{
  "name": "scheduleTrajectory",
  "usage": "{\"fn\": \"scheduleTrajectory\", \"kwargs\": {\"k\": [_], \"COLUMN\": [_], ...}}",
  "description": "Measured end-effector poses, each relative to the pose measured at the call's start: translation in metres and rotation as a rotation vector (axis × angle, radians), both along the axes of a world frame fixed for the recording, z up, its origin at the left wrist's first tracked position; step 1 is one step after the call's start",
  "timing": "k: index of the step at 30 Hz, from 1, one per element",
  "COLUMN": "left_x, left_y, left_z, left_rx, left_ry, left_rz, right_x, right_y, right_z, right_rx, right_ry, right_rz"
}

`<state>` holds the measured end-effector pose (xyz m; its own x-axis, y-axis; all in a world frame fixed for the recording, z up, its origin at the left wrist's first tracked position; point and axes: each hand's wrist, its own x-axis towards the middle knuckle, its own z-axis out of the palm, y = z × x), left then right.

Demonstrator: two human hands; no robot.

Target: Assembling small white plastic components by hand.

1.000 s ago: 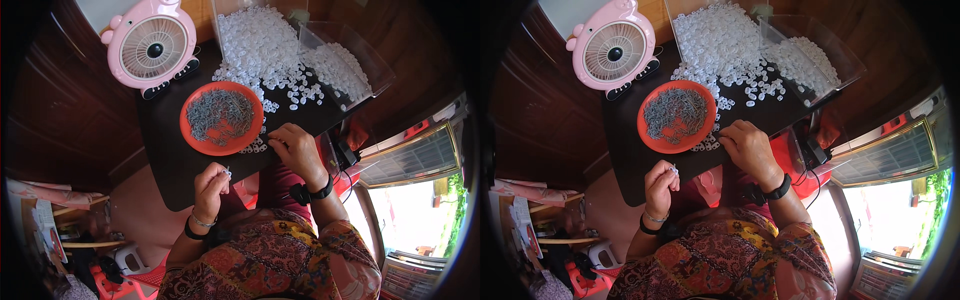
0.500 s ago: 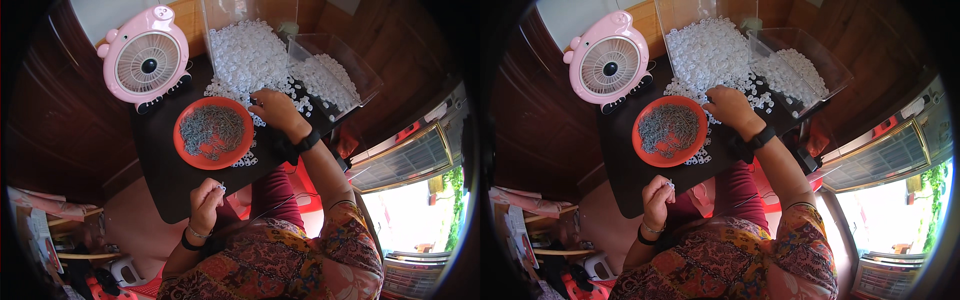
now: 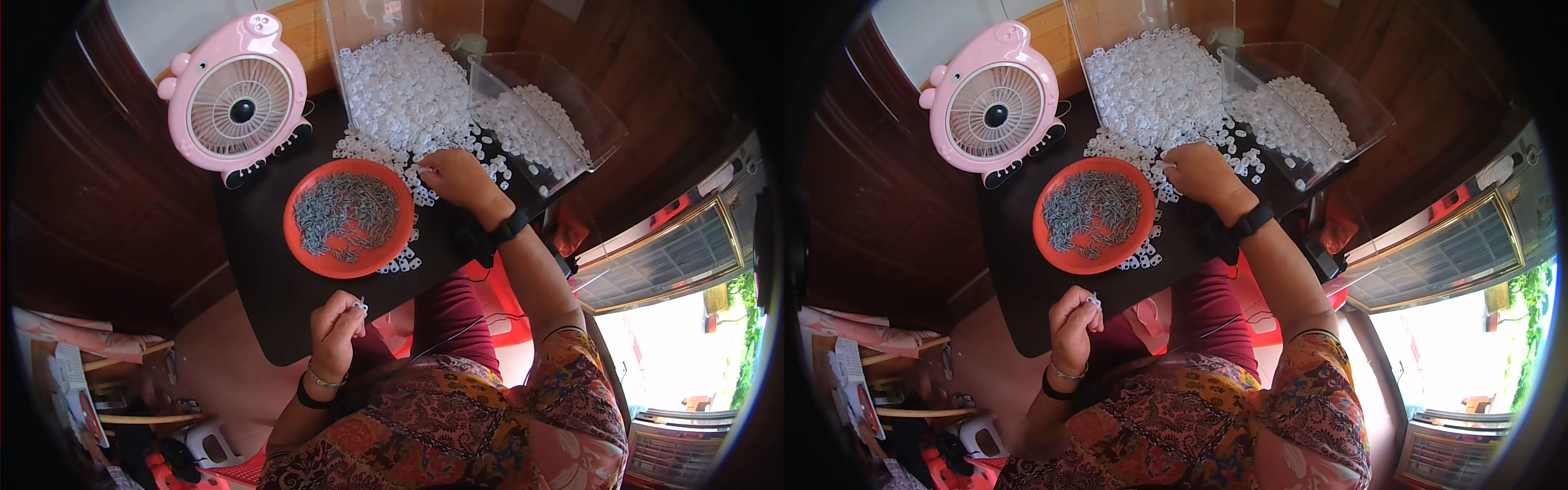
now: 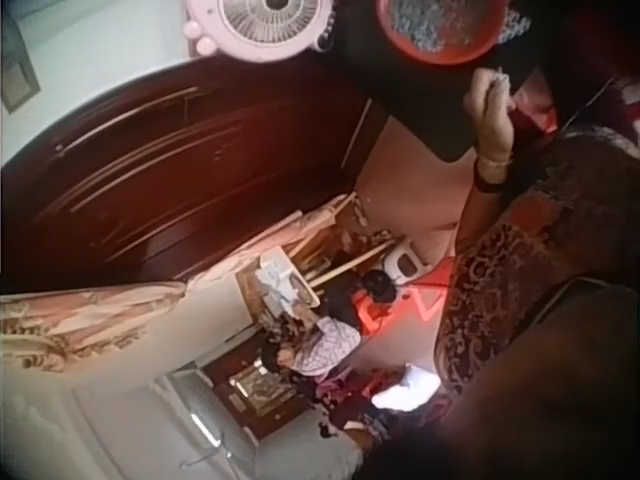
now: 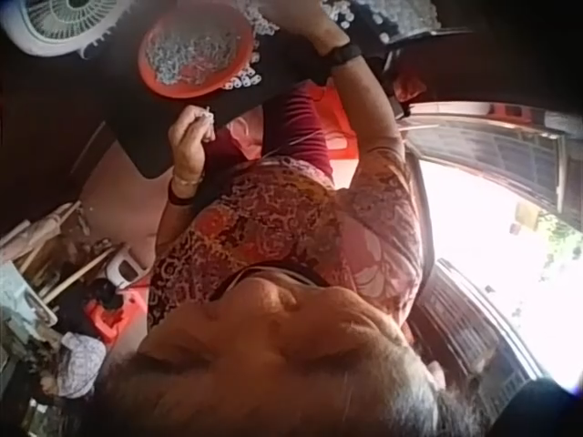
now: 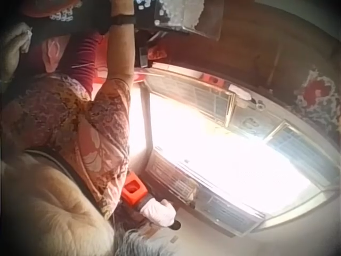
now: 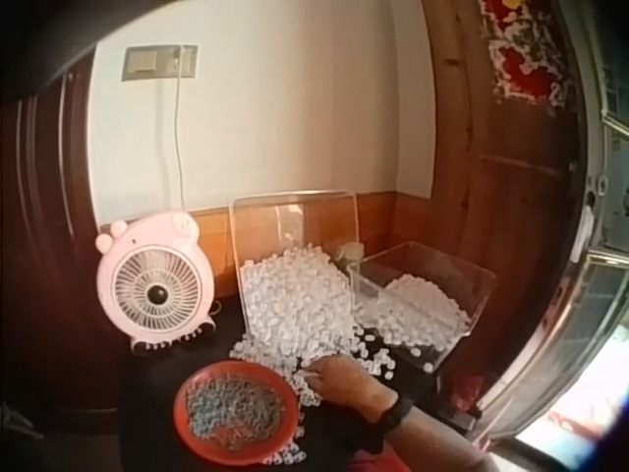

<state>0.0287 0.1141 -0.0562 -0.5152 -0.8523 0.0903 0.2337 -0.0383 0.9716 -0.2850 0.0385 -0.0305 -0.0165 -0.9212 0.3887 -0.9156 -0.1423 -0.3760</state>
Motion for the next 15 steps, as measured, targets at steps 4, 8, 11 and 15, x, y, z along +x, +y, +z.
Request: {"fn": "scheduleTrajectory", "kwargs": {"k": [4, 8, 11, 15], "left_x": [0.0, -0.002, -0.002, -0.002], "left_y": [-0.001, 0.0, 0.001, 0.002], "left_z": [-0.003, -0.002, 0.0, 0.004], "left_rx": [-0.011, -0.003, 0.006, 0.019], "left_ry": [0.012, 0.007, 0.014, -0.031], "left_rz": [0.007, 0.021, 0.026, 0.02], "right_x": [-0.001, -0.004, -0.002, 0.01], "right_y": [0.0, 0.003, 0.014, 0.034], "right_z": [0.004, 0.007, 0.012, 0.025], "right_rx": [0.058, 0.044, -0.081, 0.006], "right_ry": [0.039, 0.007, -0.105, -0.353], "right_rz": [-0.014, -0.044, -0.032, -0.002]}}
